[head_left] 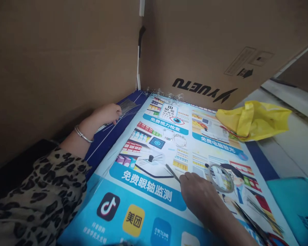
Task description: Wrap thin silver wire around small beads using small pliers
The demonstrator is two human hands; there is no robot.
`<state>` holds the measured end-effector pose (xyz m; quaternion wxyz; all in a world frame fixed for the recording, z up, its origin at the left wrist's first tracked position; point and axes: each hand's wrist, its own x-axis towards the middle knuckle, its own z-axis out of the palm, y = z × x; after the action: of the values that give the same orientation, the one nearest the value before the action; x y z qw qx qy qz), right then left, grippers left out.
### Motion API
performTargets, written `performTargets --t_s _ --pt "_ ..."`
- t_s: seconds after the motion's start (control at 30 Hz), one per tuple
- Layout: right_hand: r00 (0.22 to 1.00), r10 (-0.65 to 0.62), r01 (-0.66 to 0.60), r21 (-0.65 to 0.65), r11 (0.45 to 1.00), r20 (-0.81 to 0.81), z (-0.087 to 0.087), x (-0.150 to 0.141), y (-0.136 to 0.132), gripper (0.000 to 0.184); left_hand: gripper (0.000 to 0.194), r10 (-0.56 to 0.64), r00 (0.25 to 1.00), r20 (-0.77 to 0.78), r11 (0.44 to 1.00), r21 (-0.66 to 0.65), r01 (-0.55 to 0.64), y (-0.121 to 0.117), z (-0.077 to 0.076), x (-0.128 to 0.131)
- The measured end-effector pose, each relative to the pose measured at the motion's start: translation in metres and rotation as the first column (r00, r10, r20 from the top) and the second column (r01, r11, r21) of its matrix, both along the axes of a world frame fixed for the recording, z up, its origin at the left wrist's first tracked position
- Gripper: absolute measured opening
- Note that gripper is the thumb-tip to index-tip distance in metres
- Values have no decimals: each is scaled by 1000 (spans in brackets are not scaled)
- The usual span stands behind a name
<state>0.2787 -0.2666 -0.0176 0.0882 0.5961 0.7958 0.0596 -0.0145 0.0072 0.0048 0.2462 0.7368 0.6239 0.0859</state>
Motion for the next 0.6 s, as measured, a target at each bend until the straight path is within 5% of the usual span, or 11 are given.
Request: performTargets --t_s 0.33,0.6 --pt "1000 13 -14 42 999 10 -3 1 -1 16 10 -134 892 431 937 -238 256 -24 5 25" --pt "999 -17 20 -62 998 45 5 -1 2 16 18 -179 984 18 981 -74 180 -23 -11 38"
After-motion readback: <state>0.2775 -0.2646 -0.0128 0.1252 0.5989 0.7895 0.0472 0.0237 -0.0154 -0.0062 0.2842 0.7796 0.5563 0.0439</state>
